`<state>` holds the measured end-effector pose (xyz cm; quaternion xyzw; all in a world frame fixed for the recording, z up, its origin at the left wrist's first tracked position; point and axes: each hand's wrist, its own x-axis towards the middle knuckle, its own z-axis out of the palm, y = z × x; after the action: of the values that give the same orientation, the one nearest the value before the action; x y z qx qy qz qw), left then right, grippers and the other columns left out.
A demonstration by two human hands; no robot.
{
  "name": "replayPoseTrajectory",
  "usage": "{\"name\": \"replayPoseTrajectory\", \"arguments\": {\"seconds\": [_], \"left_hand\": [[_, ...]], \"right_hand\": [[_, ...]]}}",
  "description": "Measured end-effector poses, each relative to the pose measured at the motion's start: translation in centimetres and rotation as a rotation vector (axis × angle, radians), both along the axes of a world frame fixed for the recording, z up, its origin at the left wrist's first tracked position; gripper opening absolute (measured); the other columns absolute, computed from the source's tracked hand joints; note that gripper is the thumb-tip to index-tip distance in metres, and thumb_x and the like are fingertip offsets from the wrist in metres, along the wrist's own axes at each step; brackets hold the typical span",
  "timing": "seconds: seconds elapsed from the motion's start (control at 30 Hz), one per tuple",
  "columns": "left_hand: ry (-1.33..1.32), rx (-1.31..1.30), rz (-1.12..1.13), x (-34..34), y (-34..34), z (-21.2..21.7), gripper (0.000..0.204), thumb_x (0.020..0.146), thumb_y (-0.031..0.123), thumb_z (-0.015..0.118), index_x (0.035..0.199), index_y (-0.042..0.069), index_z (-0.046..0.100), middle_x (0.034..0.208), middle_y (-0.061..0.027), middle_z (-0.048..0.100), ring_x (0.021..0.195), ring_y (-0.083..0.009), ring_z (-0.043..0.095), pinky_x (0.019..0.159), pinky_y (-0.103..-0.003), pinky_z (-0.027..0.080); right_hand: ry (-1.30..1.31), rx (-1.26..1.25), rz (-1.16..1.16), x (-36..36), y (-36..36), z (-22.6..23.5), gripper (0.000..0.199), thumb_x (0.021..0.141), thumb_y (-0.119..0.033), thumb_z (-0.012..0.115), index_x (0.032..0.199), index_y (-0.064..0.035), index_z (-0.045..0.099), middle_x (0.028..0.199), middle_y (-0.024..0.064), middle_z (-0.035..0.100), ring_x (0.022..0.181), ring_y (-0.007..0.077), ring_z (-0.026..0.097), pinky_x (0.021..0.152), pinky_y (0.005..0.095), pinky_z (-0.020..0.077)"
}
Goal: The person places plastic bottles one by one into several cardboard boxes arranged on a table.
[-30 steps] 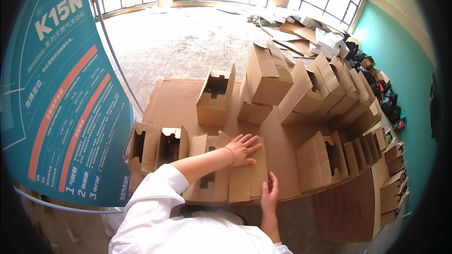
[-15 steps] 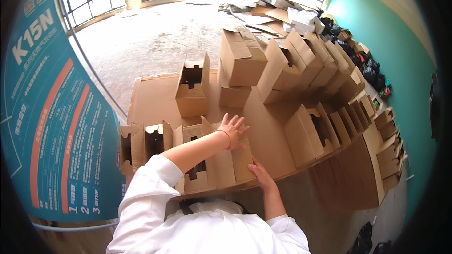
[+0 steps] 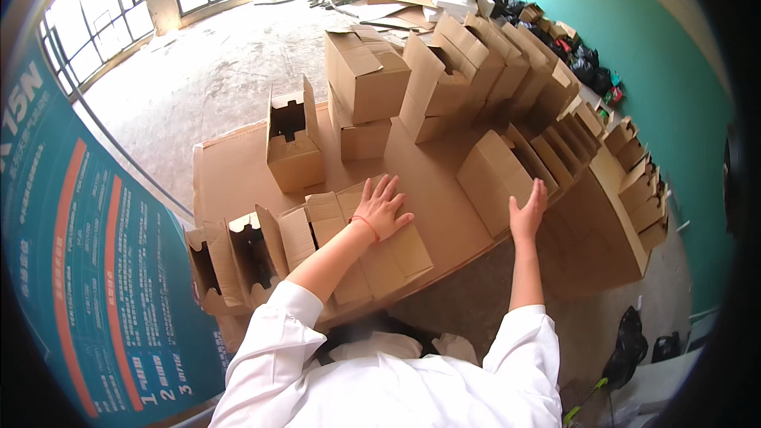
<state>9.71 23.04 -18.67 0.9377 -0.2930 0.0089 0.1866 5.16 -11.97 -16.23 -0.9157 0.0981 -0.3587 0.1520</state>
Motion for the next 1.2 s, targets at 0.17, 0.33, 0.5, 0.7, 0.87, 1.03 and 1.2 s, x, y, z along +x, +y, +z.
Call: {"name": "replayPoseTrajectory", "arguments": {"seconds": [0.17,0.33,0.5,0.7,0.87,1.03,1.2], "left_hand": [[0.060,-0.085,0.136,0.0,-1.1,0.2,0.052,0.091,0.054,0.045,0.112,0.009,0.061,0.149,-0.0131,0.032,0.143,-0.0294,0.016,0.116,-0.051,0.008],[0.154,-0.130,0.259,-0.7,-2.4,1.4,0.059,0.092,0.058,0.042,0.116,0.006,0.059,0.149,-0.0131,0.033,0.144,-0.0292,0.016,0.117,-0.046,0.007],[0.269,-0.583,0.311,-0.4,-2.4,0.6,0.075,0.090,0.055,0.047,0.146,0.009,0.026,0.153,-0.0146,0.025,0.144,-0.0308,0.015,0.117,-0.042,0.009],[-0.029,-0.136,0.260,-0.6,-5.6,8.5,0.060,0.083,0.027,0.064,0.139,0.015,0.044,0.150,-0.0170,0.029,0.143,-0.0327,0.019,0.115,-0.040,0.021],[0.113,0.252,0.000,-1.7,-11.1,8.4,0.015,0.082,0.023,0.060,0.087,0.013,0.071,0.097,-0.0059,0.067,0.100,-0.0222,0.061,0.094,-0.036,0.042],[0.197,0.517,0.220,0.0,-12.6,9.1,0.021,0.078,0.026,0.063,0.092,0.012,0.070,0.103,-0.0099,0.062,0.097,-0.0249,0.063,0.086,-0.037,0.046],[0.177,0.485,0.225,3.4,-9.7,8.3,0.040,0.078,0.034,0.066,0.115,0.019,0.065,0.122,-0.0100,0.056,0.115,-0.0268,0.053,0.096,-0.043,0.041]], "right_hand": [[0.528,0.245,0.065,2.4,-4.9,1.9,0.020,0.078,-0.010,0.072,0.091,-0.0002,0.060,0.076,0.0088,0.065,0.070,0.0181,0.060,0.073,0.0341,0.0488],[0.481,0.394,0.555,1.9,0.6,3.5,0.016,0.080,-0.011,0.065,0.078,-0.0005,0.053,0.061,0.0061,0.050,0.058,0.0112,0.046,0.054,0.0307,0.0406],[0.631,0.480,0.893,-1.9,7.2,4.8,0.016,0.080,-0.013,0.062,0.079,-0.0006,0.052,0.062,0.0121,0.052,0.057,0.0182,0.050,0.056,0.0340,0.0432],[0.716,0.341,1.096,-2.4,9.0,4.9,0.030,0.084,-0.025,0.063,0.081,0.0028,0.051,0.071,0.0209,0.057,0.064,0.0368,0.055,0.060,0.0416,0.0445],[0.594,0.271,1.187,-1.2,7.4,4.6,0.034,0.089,-0.032,0.060,0.079,0.0009,0.057,0.068,0.0194,0.057,0.067,0.0371,0.053,0.065,0.0441,0.0424],[0.388,0.123,1.162,-1.6,4.8,3.7,0.030,0.090,-0.026,0.058,0.072,-0.0026,0.063,0.067,0.0136,0.061,0.068,0.0323,0.056,0.066,0.0415,0.0432],[0.435,0.013,1.135,-3.6,2.8,5.2,0.031,0.089,-0.022,0.057,0.065,-0.0047,0.065,0.066,0.0104,0.062,0.070,0.0303,0.059,0.067,0.0407,0.0466]]}}
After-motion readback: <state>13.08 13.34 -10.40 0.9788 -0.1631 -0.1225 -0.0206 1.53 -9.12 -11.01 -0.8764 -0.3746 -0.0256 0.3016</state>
